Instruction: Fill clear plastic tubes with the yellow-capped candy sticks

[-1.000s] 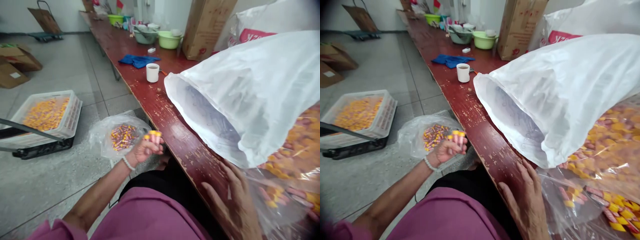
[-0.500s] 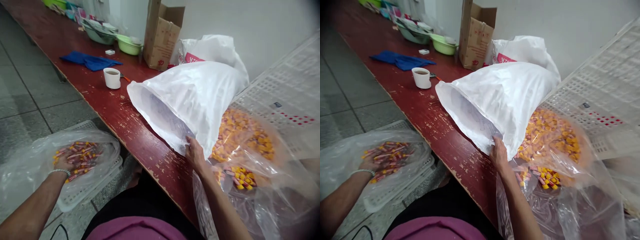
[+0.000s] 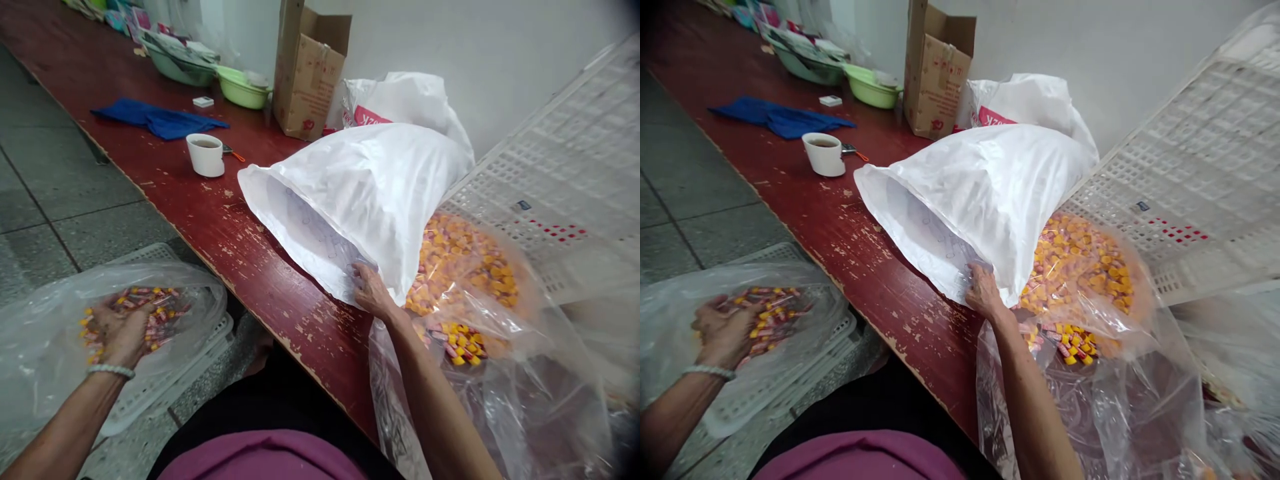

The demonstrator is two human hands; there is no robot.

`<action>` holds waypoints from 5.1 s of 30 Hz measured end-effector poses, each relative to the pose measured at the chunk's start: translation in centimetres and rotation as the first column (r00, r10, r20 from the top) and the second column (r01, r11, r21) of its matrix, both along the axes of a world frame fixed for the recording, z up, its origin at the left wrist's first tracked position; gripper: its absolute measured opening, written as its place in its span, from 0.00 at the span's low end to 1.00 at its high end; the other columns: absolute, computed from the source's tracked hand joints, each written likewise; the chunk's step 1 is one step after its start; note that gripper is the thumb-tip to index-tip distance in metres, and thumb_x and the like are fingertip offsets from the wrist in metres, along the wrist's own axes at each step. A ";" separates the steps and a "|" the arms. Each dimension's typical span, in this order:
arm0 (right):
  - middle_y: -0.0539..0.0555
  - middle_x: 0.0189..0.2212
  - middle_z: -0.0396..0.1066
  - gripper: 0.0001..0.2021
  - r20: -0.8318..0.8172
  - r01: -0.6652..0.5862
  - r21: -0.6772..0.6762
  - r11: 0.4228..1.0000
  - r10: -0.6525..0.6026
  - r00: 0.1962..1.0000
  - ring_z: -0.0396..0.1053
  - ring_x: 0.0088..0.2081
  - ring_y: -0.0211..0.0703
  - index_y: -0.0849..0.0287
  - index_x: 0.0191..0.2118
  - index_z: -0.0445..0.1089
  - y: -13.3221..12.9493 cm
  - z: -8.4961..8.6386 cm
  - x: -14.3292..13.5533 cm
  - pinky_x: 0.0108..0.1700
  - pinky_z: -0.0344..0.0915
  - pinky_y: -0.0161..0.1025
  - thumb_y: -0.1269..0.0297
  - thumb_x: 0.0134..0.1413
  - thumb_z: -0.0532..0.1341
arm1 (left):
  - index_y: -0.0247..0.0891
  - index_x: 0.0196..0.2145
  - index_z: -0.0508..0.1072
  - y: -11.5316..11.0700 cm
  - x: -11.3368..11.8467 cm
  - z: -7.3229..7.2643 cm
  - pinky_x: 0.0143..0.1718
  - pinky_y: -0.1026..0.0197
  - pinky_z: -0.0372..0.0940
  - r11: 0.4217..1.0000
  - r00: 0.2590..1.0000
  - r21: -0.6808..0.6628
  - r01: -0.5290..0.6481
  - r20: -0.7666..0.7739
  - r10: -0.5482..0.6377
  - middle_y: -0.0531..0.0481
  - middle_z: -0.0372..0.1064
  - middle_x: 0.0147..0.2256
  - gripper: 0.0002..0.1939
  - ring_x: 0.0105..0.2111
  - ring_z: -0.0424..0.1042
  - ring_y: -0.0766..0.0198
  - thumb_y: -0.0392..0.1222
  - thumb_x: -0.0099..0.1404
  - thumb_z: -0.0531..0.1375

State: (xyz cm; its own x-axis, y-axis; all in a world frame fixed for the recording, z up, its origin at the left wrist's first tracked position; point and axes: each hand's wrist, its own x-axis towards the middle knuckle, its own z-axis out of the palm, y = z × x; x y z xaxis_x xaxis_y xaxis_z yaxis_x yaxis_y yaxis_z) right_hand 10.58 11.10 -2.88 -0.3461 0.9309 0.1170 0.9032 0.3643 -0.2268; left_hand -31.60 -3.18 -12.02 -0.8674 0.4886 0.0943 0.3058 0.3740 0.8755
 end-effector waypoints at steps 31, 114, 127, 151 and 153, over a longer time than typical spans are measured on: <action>0.53 0.33 0.69 0.12 -0.654 0.265 0.065 0.962 -0.159 0.739 0.67 0.34 0.41 0.59 0.46 0.62 -7.4 -0.3 -1.1 0.39 0.64 0.39 0.65 0.54 0.56 | 0.36 0.47 0.66 11.7 25.1 11.1 0.31 0.62 0.62 0.059 0.038 -0.121 0.991 -0.166 -0.985 0.47 0.71 0.34 0.21 0.30 0.68 0.63 0.30 0.54 0.53; 0.50 0.34 0.69 0.18 -0.746 0.071 -0.051 0.996 -0.085 0.660 0.68 0.29 0.35 0.57 0.49 0.61 -11.2 2.4 -1.3 0.34 0.67 0.35 0.71 0.50 0.56 | 0.40 0.43 0.67 5.8 25.6 10.1 0.39 0.60 0.67 0.100 -0.329 0.666 0.739 0.487 -0.809 0.49 0.74 0.39 0.25 0.38 0.73 0.60 0.31 0.47 0.67; 0.58 0.34 0.71 0.11 -0.362 0.728 0.200 0.656 -0.640 0.677 0.67 0.35 0.43 0.63 0.37 0.69 -14.6 3.0 15.5 0.39 0.63 0.41 0.70 0.54 0.50 | 0.34 0.39 0.69 5.0 28.6 9.0 0.26 0.63 0.68 0.320 -0.005 0.554 0.769 0.505 -0.863 0.47 0.71 0.37 0.24 0.30 0.72 0.63 0.32 0.43 0.69; 0.62 0.47 0.60 0.16 -0.289 0.513 0.370 0.775 -0.428 0.856 0.61 0.50 0.49 0.60 0.49 0.62 -15.0 -2.7 16.0 0.48 0.64 0.48 0.68 0.53 0.55 | 0.36 0.38 0.67 4.4 29.5 9.3 0.29 0.63 0.66 0.291 0.003 0.525 0.800 0.481 -0.877 0.51 0.71 0.31 0.24 0.30 0.71 0.63 0.32 0.41 0.67; 0.61 0.46 0.60 0.15 -0.368 0.517 0.403 0.755 -0.384 0.847 0.62 0.49 0.48 0.59 0.48 0.63 -15.6 -2.3 16.2 0.46 0.66 0.48 0.66 0.53 0.56 | 0.35 0.38 0.68 4.0 29.9 9.7 0.31 0.63 0.65 0.267 0.011 0.511 0.817 0.449 -0.893 0.50 0.72 0.30 0.23 0.30 0.71 0.63 0.32 0.41 0.67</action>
